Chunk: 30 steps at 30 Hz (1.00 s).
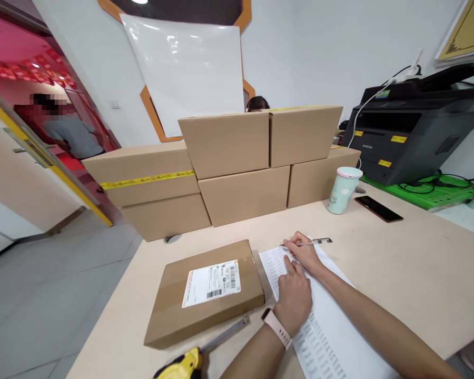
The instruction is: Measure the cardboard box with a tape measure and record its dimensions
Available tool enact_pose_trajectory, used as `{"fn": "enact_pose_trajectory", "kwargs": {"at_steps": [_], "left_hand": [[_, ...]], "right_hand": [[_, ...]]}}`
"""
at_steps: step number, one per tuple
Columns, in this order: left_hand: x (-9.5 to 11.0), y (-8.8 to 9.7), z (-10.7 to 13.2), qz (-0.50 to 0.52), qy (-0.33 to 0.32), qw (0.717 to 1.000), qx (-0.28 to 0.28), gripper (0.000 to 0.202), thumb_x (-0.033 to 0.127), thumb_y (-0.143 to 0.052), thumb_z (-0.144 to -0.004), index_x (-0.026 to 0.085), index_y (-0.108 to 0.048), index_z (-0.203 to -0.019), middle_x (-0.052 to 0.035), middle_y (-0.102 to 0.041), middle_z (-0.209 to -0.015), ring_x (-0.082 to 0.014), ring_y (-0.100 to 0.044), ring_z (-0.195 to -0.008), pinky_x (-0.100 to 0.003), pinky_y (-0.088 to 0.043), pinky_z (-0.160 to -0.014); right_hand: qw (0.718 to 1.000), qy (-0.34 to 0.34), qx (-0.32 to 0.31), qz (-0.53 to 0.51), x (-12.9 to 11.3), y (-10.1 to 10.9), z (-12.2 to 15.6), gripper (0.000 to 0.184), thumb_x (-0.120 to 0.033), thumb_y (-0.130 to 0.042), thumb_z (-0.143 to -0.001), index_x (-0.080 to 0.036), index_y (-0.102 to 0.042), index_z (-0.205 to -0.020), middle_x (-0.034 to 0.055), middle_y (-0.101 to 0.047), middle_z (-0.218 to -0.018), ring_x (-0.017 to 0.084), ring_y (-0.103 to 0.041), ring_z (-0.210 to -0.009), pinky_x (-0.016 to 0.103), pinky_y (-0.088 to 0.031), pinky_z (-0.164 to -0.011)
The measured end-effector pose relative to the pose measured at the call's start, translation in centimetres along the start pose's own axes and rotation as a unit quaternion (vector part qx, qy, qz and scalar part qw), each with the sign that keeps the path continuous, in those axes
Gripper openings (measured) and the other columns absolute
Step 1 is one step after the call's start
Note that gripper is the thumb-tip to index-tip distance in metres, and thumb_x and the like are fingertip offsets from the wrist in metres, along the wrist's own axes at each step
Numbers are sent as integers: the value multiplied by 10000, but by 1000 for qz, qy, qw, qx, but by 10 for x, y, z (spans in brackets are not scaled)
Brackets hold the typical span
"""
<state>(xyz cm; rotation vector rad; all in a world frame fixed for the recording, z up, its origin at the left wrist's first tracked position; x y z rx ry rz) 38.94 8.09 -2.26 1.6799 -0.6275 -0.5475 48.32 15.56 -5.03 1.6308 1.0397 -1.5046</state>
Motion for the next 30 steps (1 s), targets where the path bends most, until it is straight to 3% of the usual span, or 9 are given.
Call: {"fn": "enact_pose_trajectory", "kwargs": {"at_steps": [5,11,16,22,30], "left_hand": [[-1,1,0,-3,-1,1000,7,415,257,-463,-910,43,-545,-1256,-284,-510,-1313,-253,-674,-881,-307,-524,-633],[1,-1,-1,-5,-18,1000,8,353,242,-455,-909,64,-603,-1176,-260,-538,-1274,-290,-644,-980,-298,-513,-613],[2,-2,-1,-7,-21,1000,10,379,246,-444,-917,54,-572,-1218,-273,-526,-1276,-281,-637,-979,-294,-496,-640],[2,-2,-1,-8,-24,1000,8,385,252,-436,-918,46,-566,-1216,-284,-517,-1278,-260,-654,-916,-293,-489,-636],[2,0,0,-5,-23,1000,17,363,232,-441,-909,40,-576,-1186,-288,-536,-1246,-267,-645,-909,-312,-487,-629]], "right_hand": [[1000,25,-14,0,-5,3,-2,347,-442,-776,-629,-204,-590,-800,-12,-626,-700,124,-552,-627,251,-433,-592],[1000,9,-26,13,1,0,-1,357,-514,-676,-726,-218,-477,-698,-36,-567,-537,112,-495,-462,254,-411,-477],[998,27,-38,38,-5,-2,-1,320,-489,-676,-722,-223,-507,-776,-32,-593,-596,130,-545,-536,274,-454,-554],[991,57,-22,123,-10,2,-3,307,-372,-641,-731,-228,-413,-583,-70,-431,-488,108,-404,-466,254,-324,-483],[977,79,-26,198,-13,1,-1,237,-283,-572,-708,-238,-379,-578,-83,-375,-467,107,-353,-453,254,-266,-466]]}}
Point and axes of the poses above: each hand's wrist, its own z-axis away from the middle knuckle, its own y-axis out of the back of the hand, x = y × z, the point moved 9 cm from there along -z, towards the middle knuckle
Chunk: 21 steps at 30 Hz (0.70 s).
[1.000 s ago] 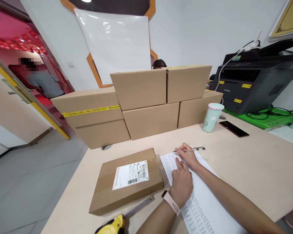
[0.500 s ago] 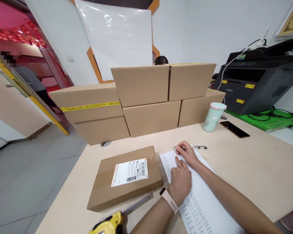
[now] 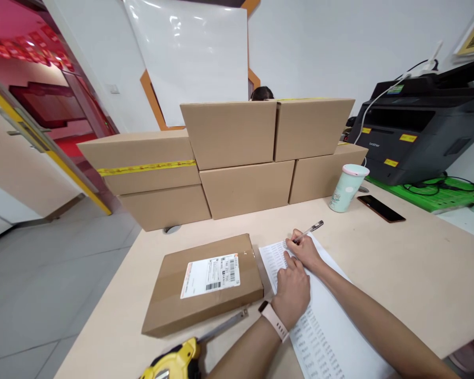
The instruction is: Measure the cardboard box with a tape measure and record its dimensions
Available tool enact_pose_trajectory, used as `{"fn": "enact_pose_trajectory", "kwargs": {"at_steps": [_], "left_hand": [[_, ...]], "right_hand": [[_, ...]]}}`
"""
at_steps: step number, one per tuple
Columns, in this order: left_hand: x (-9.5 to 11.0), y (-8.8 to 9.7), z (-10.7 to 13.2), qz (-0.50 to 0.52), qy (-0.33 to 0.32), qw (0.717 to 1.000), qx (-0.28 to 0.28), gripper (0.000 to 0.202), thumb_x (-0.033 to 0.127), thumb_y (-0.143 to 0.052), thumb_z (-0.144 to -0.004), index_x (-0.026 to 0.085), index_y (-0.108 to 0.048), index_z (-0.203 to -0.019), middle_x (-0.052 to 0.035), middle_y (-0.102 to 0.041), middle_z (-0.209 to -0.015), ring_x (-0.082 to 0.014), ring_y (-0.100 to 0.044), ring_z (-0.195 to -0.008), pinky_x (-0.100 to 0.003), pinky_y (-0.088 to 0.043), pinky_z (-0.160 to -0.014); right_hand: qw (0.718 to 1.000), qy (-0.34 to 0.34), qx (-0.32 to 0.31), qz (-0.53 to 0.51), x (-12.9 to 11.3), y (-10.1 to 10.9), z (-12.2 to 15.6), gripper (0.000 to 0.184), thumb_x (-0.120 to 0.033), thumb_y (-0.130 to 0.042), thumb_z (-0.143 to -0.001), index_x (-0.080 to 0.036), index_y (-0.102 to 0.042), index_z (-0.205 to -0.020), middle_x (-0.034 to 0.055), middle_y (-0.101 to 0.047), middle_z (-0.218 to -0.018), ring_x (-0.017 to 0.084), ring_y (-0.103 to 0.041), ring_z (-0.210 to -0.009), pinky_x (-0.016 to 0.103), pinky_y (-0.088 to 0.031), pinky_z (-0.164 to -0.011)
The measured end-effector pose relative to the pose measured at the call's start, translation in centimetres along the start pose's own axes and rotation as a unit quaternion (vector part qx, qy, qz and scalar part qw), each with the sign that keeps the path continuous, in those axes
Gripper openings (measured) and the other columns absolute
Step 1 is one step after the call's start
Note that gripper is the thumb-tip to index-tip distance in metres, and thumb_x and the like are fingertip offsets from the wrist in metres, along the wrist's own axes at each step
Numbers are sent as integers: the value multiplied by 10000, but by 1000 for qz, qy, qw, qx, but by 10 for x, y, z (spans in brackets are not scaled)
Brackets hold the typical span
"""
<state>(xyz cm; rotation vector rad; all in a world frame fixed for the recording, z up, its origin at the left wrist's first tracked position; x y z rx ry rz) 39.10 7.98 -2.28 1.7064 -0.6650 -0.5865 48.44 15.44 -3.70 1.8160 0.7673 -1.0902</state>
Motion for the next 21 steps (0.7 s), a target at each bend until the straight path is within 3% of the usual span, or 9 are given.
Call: {"fn": "enact_pose_trajectory", "kwargs": {"at_steps": [16,21], "left_hand": [[0,1,5,-20,4,999,29,401,266,-429,-920,29,-541,-1224,-284,-555,-1234,-231,-656,-809,-319,-486,-645],[0,0,6,-18,9,999,33,432,252,-399,-929,-9,-499,-1258,-309,-540,-1236,-245,-653,-860,-327,-483,-667]], "right_hand": [[999,11,-13,31,0,-4,1,233,-292,-548,-733,-236,-377,-585,-73,-393,-484,110,-363,-466,248,-282,-468],[999,12,-11,30,0,-4,0,229,-287,-550,-716,-235,-377,-575,-71,-392,-478,108,-358,-461,248,-275,-463]]}}
Point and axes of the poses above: each hand's wrist, its own z-axis away from the middle knuckle, its own y-axis out of the back of the hand, x = y × z, the point moved 9 cm from there along -z, towards the middle knuckle
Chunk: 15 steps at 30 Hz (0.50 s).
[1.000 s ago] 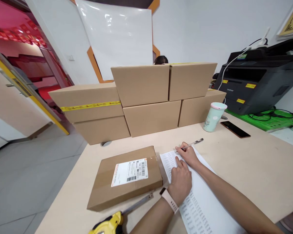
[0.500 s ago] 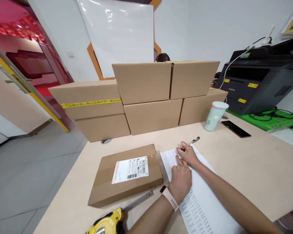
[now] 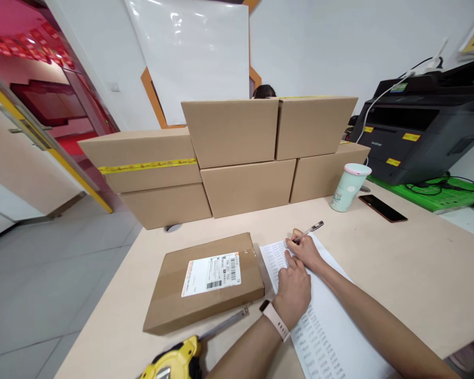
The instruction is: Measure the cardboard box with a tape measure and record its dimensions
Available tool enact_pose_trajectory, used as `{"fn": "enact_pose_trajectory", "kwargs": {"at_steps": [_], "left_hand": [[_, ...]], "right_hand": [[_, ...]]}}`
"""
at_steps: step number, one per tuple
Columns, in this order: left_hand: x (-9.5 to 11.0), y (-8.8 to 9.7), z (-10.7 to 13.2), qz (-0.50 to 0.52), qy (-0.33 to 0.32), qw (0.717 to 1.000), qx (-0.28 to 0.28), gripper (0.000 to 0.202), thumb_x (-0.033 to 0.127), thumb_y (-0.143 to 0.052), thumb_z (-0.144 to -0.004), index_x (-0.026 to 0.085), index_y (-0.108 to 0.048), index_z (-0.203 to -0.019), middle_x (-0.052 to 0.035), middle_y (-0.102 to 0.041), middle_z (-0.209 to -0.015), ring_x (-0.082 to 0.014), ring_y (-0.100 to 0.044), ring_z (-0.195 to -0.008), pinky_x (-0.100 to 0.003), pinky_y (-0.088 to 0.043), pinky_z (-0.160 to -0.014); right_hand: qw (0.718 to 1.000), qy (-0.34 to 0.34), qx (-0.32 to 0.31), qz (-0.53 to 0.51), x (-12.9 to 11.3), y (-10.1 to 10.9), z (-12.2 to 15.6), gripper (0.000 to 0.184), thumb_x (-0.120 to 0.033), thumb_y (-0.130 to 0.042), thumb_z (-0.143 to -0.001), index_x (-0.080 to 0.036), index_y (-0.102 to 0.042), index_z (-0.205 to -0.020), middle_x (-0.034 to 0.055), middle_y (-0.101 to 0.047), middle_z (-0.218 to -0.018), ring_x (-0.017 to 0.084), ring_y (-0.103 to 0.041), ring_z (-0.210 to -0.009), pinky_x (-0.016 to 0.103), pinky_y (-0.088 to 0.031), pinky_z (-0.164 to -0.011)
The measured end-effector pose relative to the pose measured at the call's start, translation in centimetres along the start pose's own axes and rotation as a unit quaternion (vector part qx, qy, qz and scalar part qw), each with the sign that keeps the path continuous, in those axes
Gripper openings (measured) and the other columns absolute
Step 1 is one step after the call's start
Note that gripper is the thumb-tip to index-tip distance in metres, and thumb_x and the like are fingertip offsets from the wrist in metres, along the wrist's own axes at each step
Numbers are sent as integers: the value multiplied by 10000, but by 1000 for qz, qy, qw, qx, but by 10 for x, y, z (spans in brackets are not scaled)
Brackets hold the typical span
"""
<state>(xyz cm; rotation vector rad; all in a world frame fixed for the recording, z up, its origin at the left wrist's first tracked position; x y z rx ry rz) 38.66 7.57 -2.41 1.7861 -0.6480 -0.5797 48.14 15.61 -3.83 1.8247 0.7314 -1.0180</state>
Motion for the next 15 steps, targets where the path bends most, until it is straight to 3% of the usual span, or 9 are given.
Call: {"fn": "enact_pose_trajectory", "kwargs": {"at_steps": [9,15], "left_hand": [[0,0,-2,12,1,1000,-4,383,230,-432,-915,32,-543,-1223,-285,-550,-1224,-236,-648,-823,-318,-470,-642],[2,-4,-1,11,-9,1000,-1,396,223,-416,-920,4,-525,-1232,-291,-539,-1235,-282,-622,-984,-315,-467,-658]], "right_hand": [[1000,0,2,-12,-2,0,1,206,-261,-534,-701,-234,-371,-578,-71,-359,-483,104,-322,-462,241,-256,-445],[1000,-3,9,-14,-2,2,2,223,-271,-540,-703,-233,-364,-571,-70,-346,-482,104,-322,-465,243,-256,-447]]}}
Point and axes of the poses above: each hand's wrist, its own z-axis away from the middle knuckle, its own y-axis out of the back of the hand, x = y × z, the point moved 9 cm from there along -z, towards the middle knuckle
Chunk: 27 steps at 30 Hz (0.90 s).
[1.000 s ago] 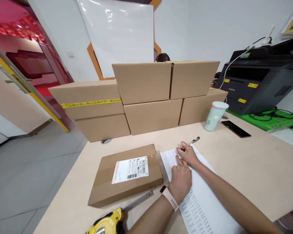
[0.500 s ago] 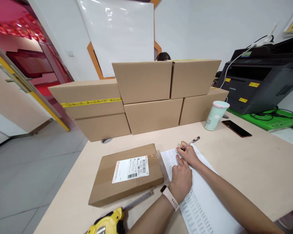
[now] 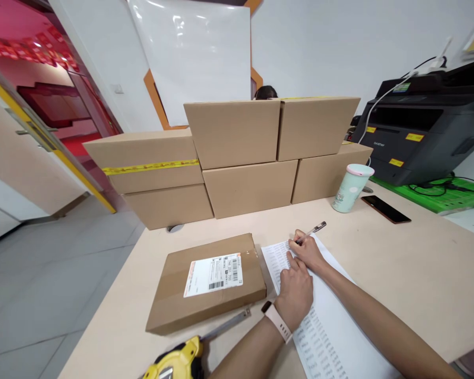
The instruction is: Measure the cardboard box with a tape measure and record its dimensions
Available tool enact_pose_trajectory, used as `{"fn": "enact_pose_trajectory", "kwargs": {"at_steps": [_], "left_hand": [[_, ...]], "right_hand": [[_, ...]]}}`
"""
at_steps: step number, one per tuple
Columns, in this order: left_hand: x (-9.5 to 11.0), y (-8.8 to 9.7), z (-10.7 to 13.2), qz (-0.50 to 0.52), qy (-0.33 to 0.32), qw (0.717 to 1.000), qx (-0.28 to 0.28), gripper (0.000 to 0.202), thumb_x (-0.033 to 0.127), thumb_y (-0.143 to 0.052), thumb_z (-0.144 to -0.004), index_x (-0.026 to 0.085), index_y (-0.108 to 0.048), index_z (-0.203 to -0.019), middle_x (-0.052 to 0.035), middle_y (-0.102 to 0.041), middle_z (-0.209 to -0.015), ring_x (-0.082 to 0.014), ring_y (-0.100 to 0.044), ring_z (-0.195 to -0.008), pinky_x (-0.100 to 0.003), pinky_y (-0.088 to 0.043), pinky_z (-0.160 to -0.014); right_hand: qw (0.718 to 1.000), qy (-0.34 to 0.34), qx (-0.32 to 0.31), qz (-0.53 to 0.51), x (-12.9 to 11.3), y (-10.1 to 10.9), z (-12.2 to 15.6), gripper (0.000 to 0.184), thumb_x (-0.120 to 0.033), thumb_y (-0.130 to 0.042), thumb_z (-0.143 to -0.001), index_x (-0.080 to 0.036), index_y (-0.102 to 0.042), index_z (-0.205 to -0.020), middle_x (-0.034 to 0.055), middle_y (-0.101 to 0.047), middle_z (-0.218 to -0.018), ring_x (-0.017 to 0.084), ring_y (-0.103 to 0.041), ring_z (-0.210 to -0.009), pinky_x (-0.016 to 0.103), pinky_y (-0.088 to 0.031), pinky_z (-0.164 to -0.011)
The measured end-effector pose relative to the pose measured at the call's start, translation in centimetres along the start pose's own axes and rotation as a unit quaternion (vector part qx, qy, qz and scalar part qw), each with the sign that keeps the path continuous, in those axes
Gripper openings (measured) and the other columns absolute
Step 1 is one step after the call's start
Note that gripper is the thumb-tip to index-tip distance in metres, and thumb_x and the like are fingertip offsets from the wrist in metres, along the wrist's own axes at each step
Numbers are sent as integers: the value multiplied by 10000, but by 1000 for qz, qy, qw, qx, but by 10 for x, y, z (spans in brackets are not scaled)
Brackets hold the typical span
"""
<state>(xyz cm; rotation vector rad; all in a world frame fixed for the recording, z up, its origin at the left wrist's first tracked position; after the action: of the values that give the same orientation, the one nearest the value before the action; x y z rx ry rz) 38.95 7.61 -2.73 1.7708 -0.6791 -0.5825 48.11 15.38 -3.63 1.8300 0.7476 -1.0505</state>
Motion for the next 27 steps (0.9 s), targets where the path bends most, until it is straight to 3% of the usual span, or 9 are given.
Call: {"fn": "enact_pose_trajectory", "kwargs": {"at_steps": [11,17,27], "left_hand": [[-1,-2,2,-14,3,1000,-3,406,245,-392,-929,30,-509,-1253,-263,-567,-1215,-219,-639,-799,-309,-442,-646],[-1,-3,2,-12,7,1000,-2,429,255,-393,-925,9,-487,-1263,-296,-543,-1231,-236,-637,-801,-330,-445,-644],[0,-5,2,-19,-1,1000,-5,400,233,-387,-929,21,-518,-1243,-268,-565,-1212,-232,-645,-847,-311,-449,-666]], "right_hand": [[1000,0,-4,6,0,0,0,206,-240,-533,-685,-235,-361,-571,-72,-348,-487,107,-322,-471,246,-250,-453],[1000,4,0,10,4,-1,-1,209,-249,-531,-701,-235,-367,-573,-71,-370,-491,108,-340,-464,250,-262,-460],[1000,10,5,12,3,1,-1,207,-247,-534,-699,-234,-367,-577,-73,-358,-487,106,-339,-463,247,-266,-464]]}}
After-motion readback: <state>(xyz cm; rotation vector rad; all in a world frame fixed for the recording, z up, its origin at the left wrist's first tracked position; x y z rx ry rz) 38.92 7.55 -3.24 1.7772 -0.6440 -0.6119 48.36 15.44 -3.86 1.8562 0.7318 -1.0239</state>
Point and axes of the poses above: each hand's wrist, its own z-axis away from the middle knuckle, its own y-axis out of the back of the hand, x = y × z, the point moved 9 cm from there along -z, towards the middle knuckle
